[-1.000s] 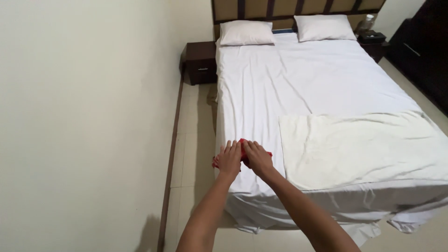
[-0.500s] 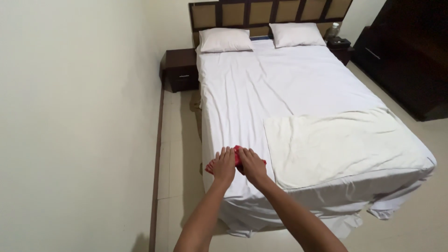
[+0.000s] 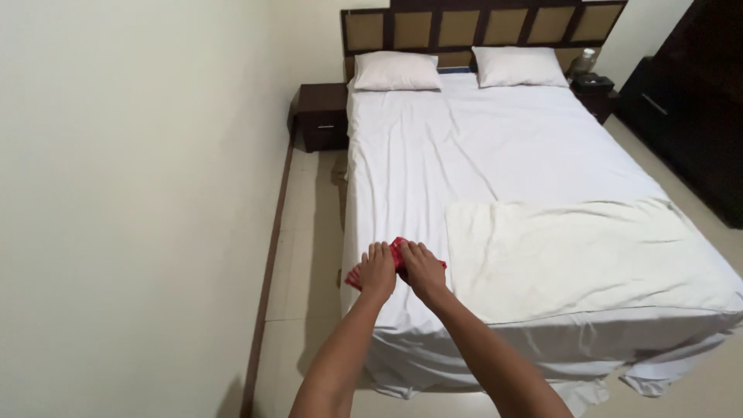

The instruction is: The person wipes the surface of a dark wooden nightstand using a red and white checkered cloth. After cleaning the nightstand, the person moves to the adjacent bed and wipes the white bedsheet with the same cloth.

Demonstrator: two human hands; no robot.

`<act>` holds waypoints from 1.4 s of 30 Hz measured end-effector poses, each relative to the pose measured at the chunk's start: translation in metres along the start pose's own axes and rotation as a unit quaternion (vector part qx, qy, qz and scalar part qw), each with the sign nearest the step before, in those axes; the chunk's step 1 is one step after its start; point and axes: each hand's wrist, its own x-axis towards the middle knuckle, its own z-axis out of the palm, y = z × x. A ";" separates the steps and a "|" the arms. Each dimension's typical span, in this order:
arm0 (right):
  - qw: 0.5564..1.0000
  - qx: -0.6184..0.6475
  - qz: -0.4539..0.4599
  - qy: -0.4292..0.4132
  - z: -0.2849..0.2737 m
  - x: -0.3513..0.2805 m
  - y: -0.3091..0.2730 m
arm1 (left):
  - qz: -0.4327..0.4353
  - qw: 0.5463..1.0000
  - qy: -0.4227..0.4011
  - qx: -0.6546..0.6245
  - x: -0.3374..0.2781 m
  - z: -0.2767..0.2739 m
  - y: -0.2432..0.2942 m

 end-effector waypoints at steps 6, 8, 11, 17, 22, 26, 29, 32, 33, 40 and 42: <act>0.998 0.017 0.007 -0.054 -0.033 -0.018 0.055 | 0.021 1.000 0.016 -0.011 0.012 0.031 0.054; 0.998 0.022 0.009 -0.051 -0.038 -0.022 0.069 | 0.031 0.999 0.004 0.018 0.013 0.028 0.071; 0.998 0.024 0.017 -0.050 -0.043 -0.032 0.089 | 0.050 0.997 -0.017 0.051 0.012 0.016 0.097; 0.996 0.029 0.027 -0.076 -0.056 -0.053 0.128 | 0.089 0.991 0.030 0.100 0.016 0.040 0.132; 0.998 0.032 0.014 -0.056 -0.059 -0.067 0.157 | 0.088 0.988 0.020 0.125 0.027 0.067 0.152; 0.998 0.052 0.012 -0.043 -0.069 -0.075 0.166 | 0.100 0.986 0.042 0.130 0.028 0.083 0.159; 0.996 0.067 0.027 -0.056 -0.085 -0.081 0.163 | 0.110 0.986 0.050 0.119 0.024 0.087 0.165; 0.996 0.060 0.017 -0.063 -0.080 -0.082 0.170 | 0.115 0.983 0.057 0.128 0.019 0.073 0.173; 0.998 0.040 0.003 -0.057 -0.074 -0.084 0.173 | 0.120 0.982 0.049 0.141 0.016 0.066 0.176; 0.993 0.062 0.036 -0.096 -0.086 -0.091 0.158 | 0.130 0.983 0.055 0.118 0.007 0.050 0.169; 0.999 -0.001 -0.011 -0.048 -0.070 -0.100 0.166 | 0.149 0.979 0.064 0.126 -0.002 0.044 0.169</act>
